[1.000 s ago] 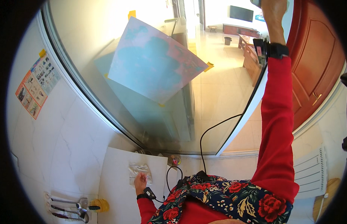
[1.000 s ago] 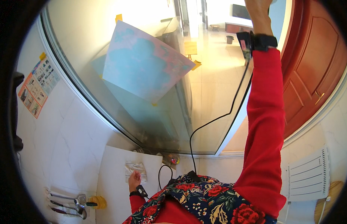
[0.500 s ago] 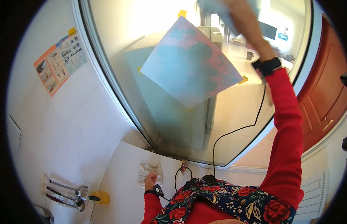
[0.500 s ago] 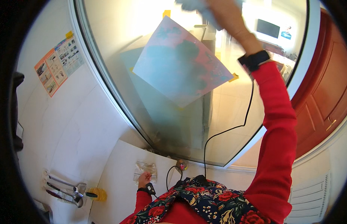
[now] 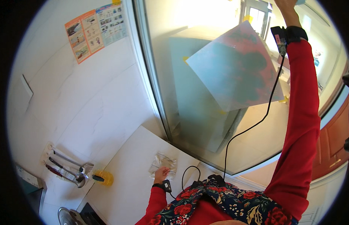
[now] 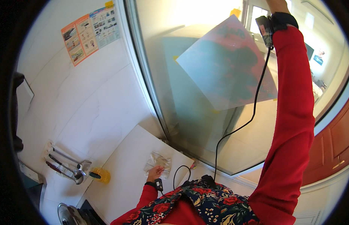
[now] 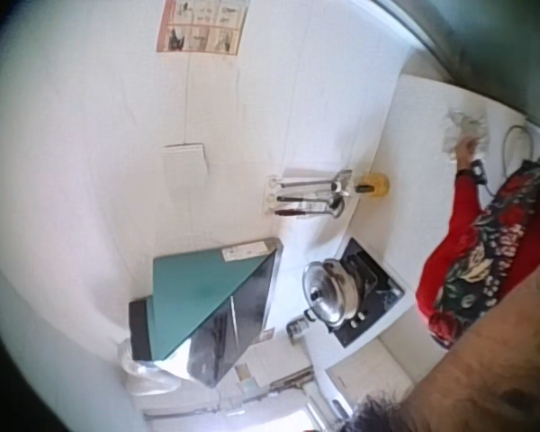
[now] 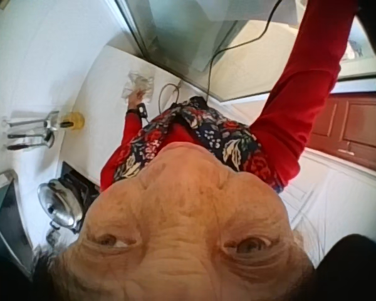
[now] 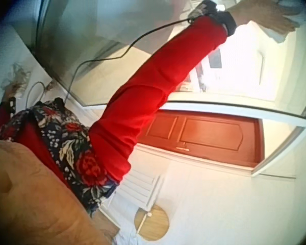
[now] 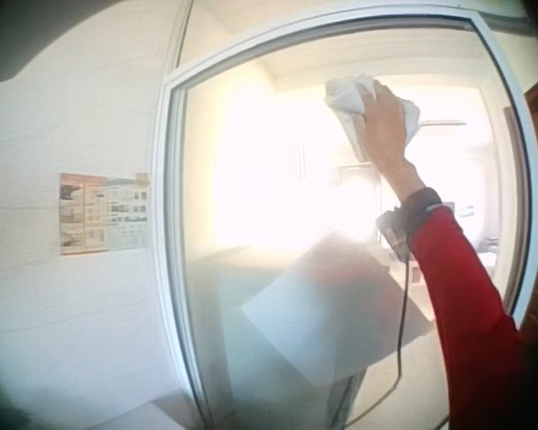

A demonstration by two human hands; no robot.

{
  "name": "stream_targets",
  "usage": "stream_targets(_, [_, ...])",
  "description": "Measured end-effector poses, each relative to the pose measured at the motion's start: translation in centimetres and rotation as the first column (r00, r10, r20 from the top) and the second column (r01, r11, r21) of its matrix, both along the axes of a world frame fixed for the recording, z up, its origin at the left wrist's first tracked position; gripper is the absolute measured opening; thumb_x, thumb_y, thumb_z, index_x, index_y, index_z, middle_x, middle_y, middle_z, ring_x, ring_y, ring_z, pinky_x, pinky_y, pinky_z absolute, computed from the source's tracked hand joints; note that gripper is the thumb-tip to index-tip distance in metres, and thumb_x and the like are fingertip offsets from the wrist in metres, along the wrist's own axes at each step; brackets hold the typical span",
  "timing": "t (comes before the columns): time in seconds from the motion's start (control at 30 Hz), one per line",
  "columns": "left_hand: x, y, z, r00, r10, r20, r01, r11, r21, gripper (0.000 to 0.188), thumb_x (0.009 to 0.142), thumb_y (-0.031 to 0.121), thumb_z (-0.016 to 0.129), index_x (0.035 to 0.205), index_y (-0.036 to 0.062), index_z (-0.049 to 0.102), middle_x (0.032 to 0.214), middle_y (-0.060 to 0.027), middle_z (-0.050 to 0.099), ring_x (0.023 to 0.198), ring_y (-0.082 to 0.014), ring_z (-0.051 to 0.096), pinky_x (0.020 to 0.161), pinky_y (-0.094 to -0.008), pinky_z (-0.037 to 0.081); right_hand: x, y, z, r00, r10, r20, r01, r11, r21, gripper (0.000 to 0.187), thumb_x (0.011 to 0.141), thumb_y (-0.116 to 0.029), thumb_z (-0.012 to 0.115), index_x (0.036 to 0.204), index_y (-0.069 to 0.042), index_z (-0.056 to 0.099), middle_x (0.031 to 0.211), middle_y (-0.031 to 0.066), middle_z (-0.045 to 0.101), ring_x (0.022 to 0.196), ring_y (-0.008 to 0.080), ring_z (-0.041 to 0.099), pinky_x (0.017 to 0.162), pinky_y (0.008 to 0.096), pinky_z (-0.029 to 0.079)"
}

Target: The person wipes the kitchen countertop and the glass partition with a cloth. They move the cloth across the surfaces in repeated strokes, covering the countertop near the stove and the adjacent glass panel.

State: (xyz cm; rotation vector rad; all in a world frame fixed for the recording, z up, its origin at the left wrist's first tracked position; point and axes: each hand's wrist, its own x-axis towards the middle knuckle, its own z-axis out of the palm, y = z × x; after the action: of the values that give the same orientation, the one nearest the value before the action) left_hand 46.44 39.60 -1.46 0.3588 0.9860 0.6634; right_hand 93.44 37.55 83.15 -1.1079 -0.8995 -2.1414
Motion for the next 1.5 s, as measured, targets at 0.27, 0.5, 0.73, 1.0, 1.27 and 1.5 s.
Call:
stream_targets(0.27, [0.2,-1.4,2.5,0.999,0.041,-0.015,-0.04,0.998,0.056,0.03,0.085,0.014,0.053,0.113,0.0021,0.052,0.103,-0.0151,0.064,0.095,-0.0273,0.063,0.08,-0.0358,0.051,-6.5,11.9,-1.3,0.976,0.212,0.041,-0.207,0.972,-0.112,0.037,0.078,-0.014,0.053,0.114,-0.006,0.054,0.12,0.0188,0.05,0.113,0.0351,0.045,0.098,0.0453,0.033])
stream_targets(0.5, [0.1,-1.6,4.6,0.998,0.045,0.044,-0.044,0.999,-0.025,0.032,0.085,0.017,0.055,0.114,0.0031,0.054,0.107,-0.0139,0.064,0.101,-0.0246,0.061,0.086,-0.0331,0.049,-11.8,23.2,-9.4,0.948,0.318,-0.023,-0.3,0.863,-0.408,0.034,0.078,-0.006,0.05,0.112,-0.004,0.057,0.127,0.0203,0.048,0.123,0.0356,0.04,0.105,0.0465,0.027])
stream_targets(0.73, [-0.1,-1.4,4.8,0.997,0.039,0.072,-0.036,0.998,-0.046,0.034,0.086,0.02,0.056,0.115,0.0018,0.054,0.108,-0.0123,0.064,0.099,-0.0238,0.062,0.086,-0.0332,0.048,-18.0,30.8,-24.2,0.9,0.363,-0.243,-0.429,0.629,-0.649,0.04,0.075,0.0,0.053,0.114,-0.008,0.057,0.131,0.0143,0.047,0.125,0.0312,0.039,0.107,0.0425,0.028])
stream_targets(1.0, [0.0,-1.0,5.3,0.999,0.021,0.042,-0.017,0.995,-0.094,0.036,0.085,0.02,0.055,0.116,0.0016,0.055,0.106,-0.011,0.065,0.097,-0.0223,0.063,0.083,-0.0323,0.05,-19.0,33.3,-41.9,0.916,0.273,-0.293,-0.386,0.412,-0.825,0.035,0.077,-0.001,0.055,0.111,-0.008,0.056,0.134,0.0135,0.043,0.129,0.0292,0.035,0.11,0.0369,0.027])
stream_targets(1.27, [0.5,-1.0,5.9,0.999,0.037,-0.031,-0.04,0.995,-0.089,0.038,0.084,0.022,0.052,0.115,0.0014,0.057,0.101,-0.011,0.067,0.092,-0.021,0.065,0.076,-0.03,0.051,-15.7,25.9,-60.9,0.908,0.094,-0.408,-0.407,-0.034,-0.913,0.023,0.08,-0.006,0.053,0.101,-0.005,0.06,0.131,0.0151,0.046,0.128,0.0306,0.037,0.107,0.0352,0.031])
stream_targets(1.5, [0.4,-1.3,5.9,0.999,0.038,-0.018,-0.039,0.998,-0.049,0.04,0.084,0.024,0.055,0.116,0.0019,0.055,0.103,-0.0117,0.066,0.092,-0.0219,0.065,0.075,-0.0293,0.051,-10.8,18.4,-62.9,0.945,0.195,-0.262,-0.2,-0.287,-0.937,0.021,0.081,-0.012,0.053,0.1,-0.008,0.061,0.128,0.0124,0.049,0.122,0.0321,0.043,0.106,0.0407,0.032])
